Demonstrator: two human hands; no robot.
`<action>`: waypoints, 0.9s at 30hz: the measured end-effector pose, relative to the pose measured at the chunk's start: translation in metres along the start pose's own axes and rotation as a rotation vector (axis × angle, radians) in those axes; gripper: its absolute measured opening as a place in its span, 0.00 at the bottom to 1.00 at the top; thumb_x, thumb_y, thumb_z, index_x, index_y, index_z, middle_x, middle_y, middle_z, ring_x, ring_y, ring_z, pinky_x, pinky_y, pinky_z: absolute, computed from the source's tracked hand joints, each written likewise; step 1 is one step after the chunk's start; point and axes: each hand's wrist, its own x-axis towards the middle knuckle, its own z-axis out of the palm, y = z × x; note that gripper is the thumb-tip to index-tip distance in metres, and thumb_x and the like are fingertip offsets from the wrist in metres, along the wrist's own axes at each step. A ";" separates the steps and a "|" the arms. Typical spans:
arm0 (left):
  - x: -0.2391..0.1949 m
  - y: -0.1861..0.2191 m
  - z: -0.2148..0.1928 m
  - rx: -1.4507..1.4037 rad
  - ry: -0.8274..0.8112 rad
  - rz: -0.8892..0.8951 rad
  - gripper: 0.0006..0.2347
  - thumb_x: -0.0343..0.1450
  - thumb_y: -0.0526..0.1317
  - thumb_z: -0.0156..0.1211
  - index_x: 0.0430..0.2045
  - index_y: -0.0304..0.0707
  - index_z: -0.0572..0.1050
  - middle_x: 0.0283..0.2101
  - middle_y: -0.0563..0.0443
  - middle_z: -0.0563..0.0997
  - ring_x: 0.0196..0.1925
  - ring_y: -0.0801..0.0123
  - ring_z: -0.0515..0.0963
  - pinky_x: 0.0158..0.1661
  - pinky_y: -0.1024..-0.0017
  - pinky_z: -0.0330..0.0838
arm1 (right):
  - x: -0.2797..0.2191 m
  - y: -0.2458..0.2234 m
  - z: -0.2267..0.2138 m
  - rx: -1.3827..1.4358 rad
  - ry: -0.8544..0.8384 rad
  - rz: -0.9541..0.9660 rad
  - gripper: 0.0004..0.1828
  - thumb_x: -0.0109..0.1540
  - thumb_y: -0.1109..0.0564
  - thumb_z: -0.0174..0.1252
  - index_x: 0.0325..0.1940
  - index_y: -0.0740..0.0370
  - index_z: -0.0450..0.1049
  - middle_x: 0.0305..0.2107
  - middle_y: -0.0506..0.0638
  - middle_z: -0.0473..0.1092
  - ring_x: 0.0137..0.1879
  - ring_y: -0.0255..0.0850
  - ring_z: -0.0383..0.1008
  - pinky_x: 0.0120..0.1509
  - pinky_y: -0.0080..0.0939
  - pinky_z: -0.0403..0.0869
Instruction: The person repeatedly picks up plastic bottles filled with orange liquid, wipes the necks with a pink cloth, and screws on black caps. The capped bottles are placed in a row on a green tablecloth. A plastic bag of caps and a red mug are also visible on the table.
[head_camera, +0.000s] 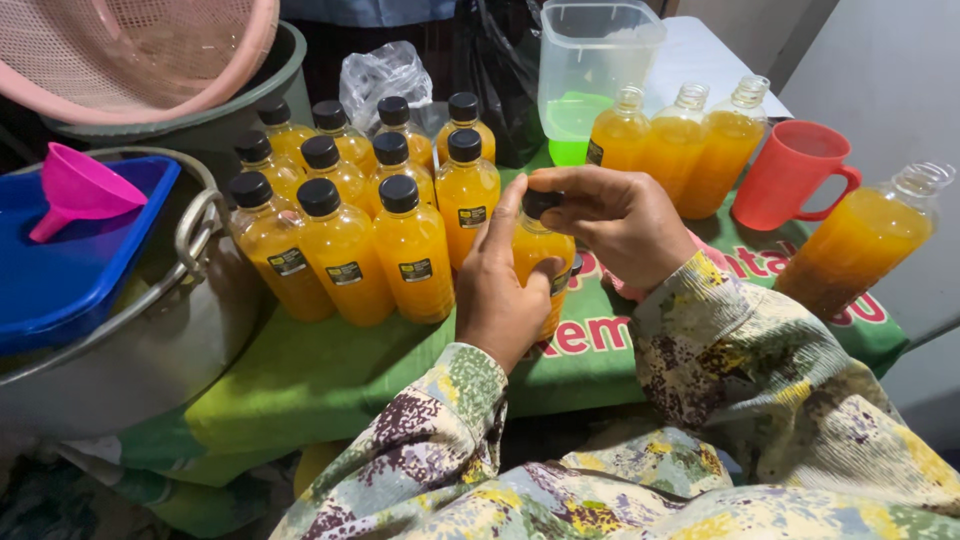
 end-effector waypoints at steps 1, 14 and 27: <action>0.000 -0.001 0.000 -0.005 0.001 0.003 0.36 0.61 0.28 0.68 0.67 0.47 0.62 0.61 0.36 0.76 0.62 0.46 0.77 0.58 0.60 0.73 | 0.000 0.001 0.000 0.005 0.008 -0.002 0.21 0.62 0.74 0.60 0.59 0.69 0.76 0.49 0.51 0.77 0.53 0.33 0.77 0.60 0.34 0.78; -0.003 0.000 0.004 0.021 0.005 -0.049 0.33 0.62 0.31 0.70 0.64 0.43 0.65 0.55 0.38 0.79 0.55 0.49 0.82 0.51 0.62 0.77 | -0.012 -0.018 0.018 -0.621 0.105 -0.280 0.15 0.60 0.70 0.64 0.51 0.66 0.76 0.49 0.53 0.78 0.52 0.39 0.82 0.55 0.35 0.81; 0.003 -0.014 0.001 0.078 -0.011 0.041 0.34 0.61 0.33 0.72 0.65 0.43 0.66 0.57 0.34 0.78 0.58 0.44 0.80 0.54 0.58 0.75 | -0.004 -0.005 0.017 -0.631 0.144 -0.181 0.22 0.57 0.56 0.73 0.48 0.66 0.71 0.45 0.53 0.71 0.49 0.39 0.75 0.52 0.39 0.76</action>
